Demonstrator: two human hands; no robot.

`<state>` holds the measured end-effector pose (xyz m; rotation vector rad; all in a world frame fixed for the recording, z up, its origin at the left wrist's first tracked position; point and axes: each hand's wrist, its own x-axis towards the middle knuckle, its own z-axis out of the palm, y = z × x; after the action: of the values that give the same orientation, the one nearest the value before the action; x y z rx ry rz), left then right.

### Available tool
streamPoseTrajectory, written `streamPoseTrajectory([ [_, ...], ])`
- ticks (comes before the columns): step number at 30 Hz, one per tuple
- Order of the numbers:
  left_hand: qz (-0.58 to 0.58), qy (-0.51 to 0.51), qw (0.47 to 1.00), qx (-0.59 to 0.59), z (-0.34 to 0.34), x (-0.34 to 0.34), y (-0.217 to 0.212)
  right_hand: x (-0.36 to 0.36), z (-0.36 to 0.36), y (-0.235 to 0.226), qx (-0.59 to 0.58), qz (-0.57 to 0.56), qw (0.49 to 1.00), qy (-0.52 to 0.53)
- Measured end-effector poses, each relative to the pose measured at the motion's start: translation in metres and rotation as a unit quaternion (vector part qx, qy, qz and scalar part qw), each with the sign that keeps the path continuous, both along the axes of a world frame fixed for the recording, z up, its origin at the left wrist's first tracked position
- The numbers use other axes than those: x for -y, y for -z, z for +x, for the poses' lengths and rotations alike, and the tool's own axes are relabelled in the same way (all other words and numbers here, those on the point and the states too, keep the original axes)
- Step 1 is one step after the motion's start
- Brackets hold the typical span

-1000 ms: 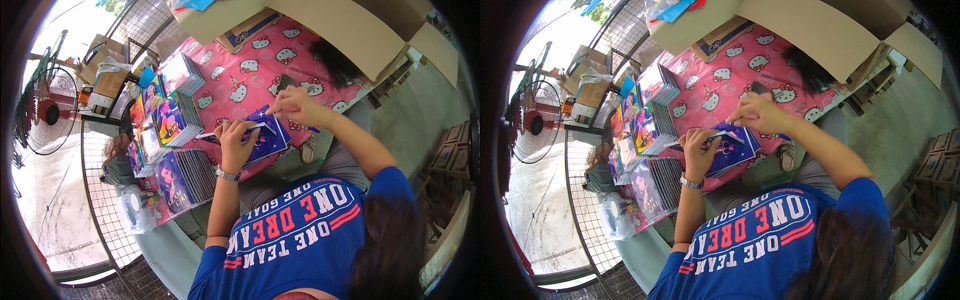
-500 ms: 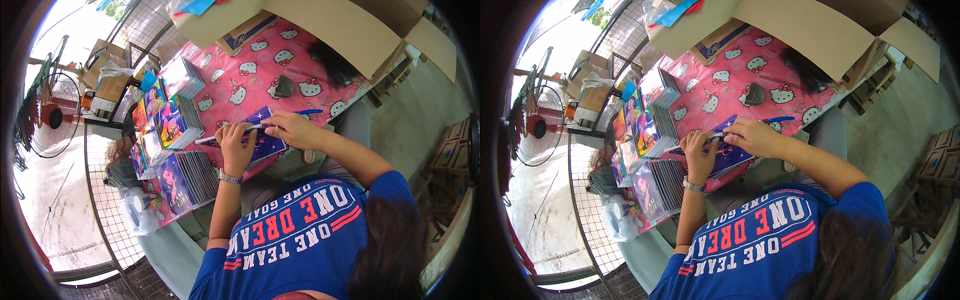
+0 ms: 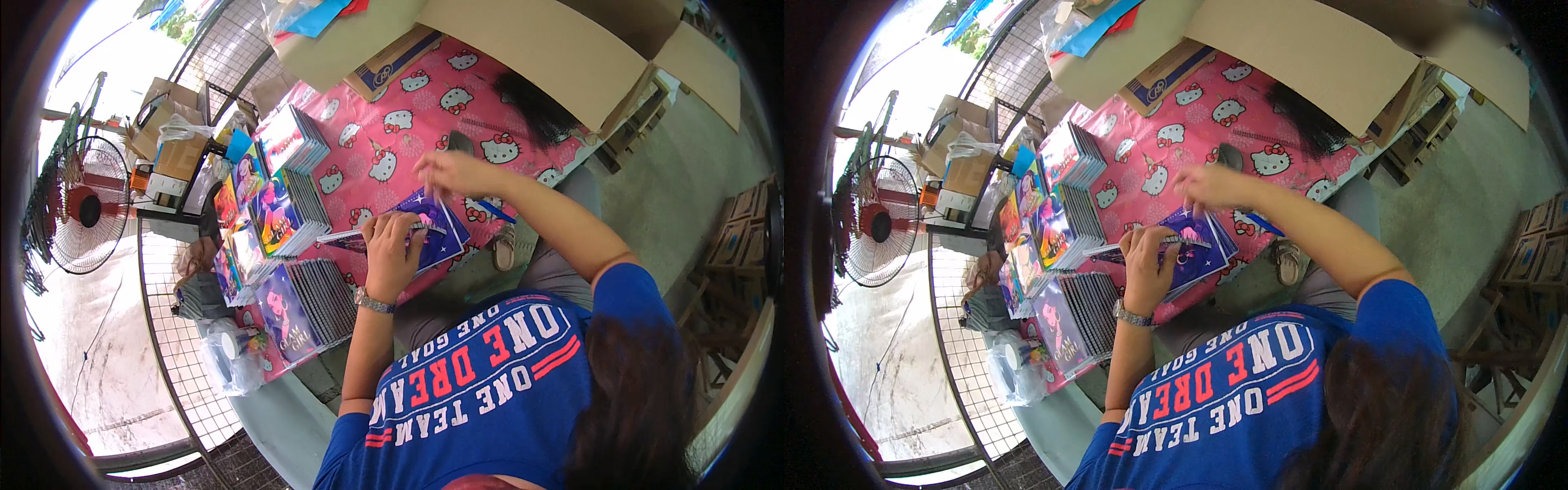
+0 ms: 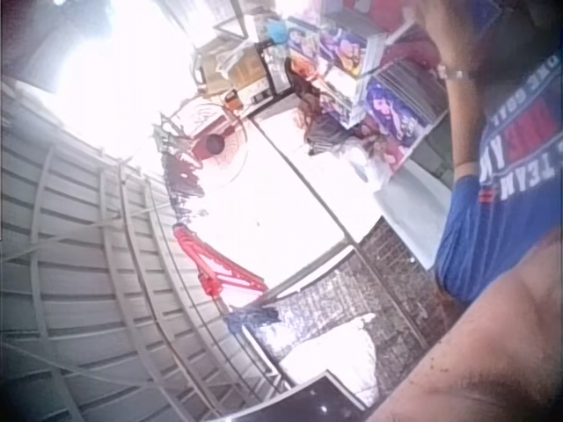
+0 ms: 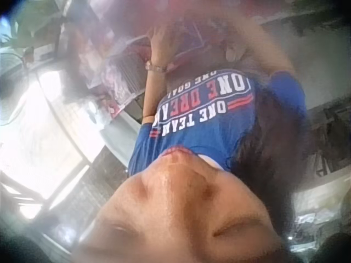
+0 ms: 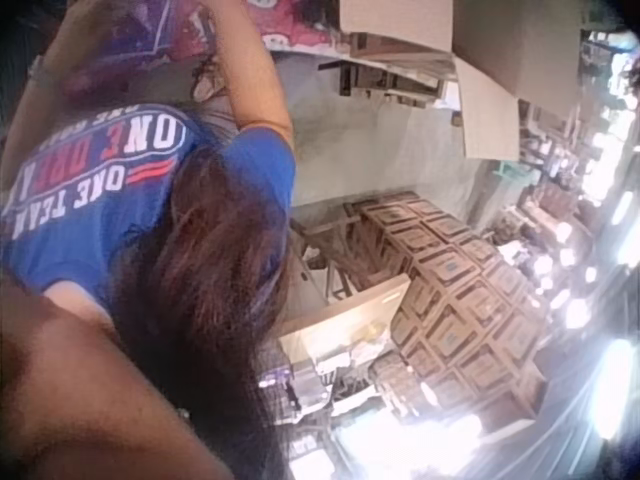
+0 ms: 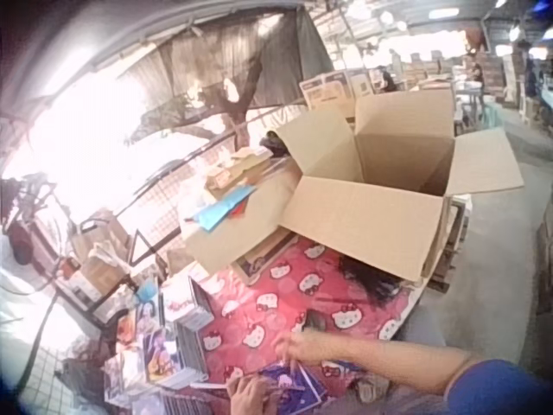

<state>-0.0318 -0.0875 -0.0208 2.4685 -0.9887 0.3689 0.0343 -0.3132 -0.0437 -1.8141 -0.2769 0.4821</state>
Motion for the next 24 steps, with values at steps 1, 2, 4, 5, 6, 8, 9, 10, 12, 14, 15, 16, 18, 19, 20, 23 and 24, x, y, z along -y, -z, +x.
streamPoseTrajectory([
  [1,0.000,0.009,1.000,-0.011,0.001,0.000,0.000,0.008,0.026,0.040,0.097,-0.084,0.990,0.057],
  [2,0.001,0.008,1.000,-0.023,0.001,-0.004,0.002,0.012,0.037,0.069,0.195,-0.246,0.947,0.075],
  [4,0.022,0.010,0.999,-0.023,0.001,-0.011,0.006,0.022,0.049,0.089,0.274,-0.405,0.871,0.053],
  [5,0.034,0.013,0.999,-0.024,0.000,-0.013,0.006,0.027,0.054,0.091,0.257,-0.413,0.873,0.019],
  [6,0.055,-0.049,0.997,0.012,-0.007,-0.013,0.007,0.028,0.056,0.095,0.240,-0.421,0.874,-0.015],
  [8,0.096,-0.181,0.976,0.078,-0.024,-0.008,0.008,0.018,0.049,0.075,0.207,-0.192,0.959,-0.035],
  [9,0.080,-0.190,0.977,0.056,-0.024,-0.010,0.010,0.012,0.039,0.054,0.183,-0.073,0.979,-0.043],
  [10,0.063,-0.199,0.977,0.033,-0.026,-0.012,0.013,0.008,0.024,0.025,0.098,0.093,0.985,-0.108],
  [12,0.023,-0.179,0.983,0.028,-0.025,-0.013,0.015,0.005,-0.002,-0.011,0.011,0.212,0.953,-0.218],
  [14,-0.010,-0.121,0.993,0.001,-0.018,-0.018,0.019,0.004,-0.011,-0.027,0.024,0.120,0.939,-0.320],
  [15,-0.026,-0.091,0.995,-0.012,-0.015,-0.019,0.020,0.005,-0.010,-0.024,0.000,0.117,0.944,-0.309],
  [16,-0.040,-0.072,0.996,0.027,-0.013,-0.014,0.017,0.008,-0.007,-0.023,-0.024,0.111,0.948,-0.296],
  [18,-0.047,-0.062,0.997,0.000,-0.008,-0.013,0.018,0.015,-0.005,-0.022,-0.044,0.135,0.945,-0.293],
  [19,-0.048,-0.059,0.997,-0.019,-0.010,-0.015,0.019,0.015,-0.012,-0.032,-0.043,0.169,0.936,-0.304],
  [20,-0.039,-0.053,0.998,-0.020,-0.008,-0.014,0.018,0.014,-0.017,-0.037,-0.043,0.202,0.926,-0.315],
  [23,-0.038,-0.056,0.997,-0.026,-0.009,-0.016,0.019,0.013,-0.008,-0.033,-0.019,0.058,0.953,-0.297],
  [24,-0.031,-0.055,0.998,-0.032,-0.010,-0.018,0.016,0.012,-0.007,-0.034,-0.007,0.126,0.939,-0.320],
])
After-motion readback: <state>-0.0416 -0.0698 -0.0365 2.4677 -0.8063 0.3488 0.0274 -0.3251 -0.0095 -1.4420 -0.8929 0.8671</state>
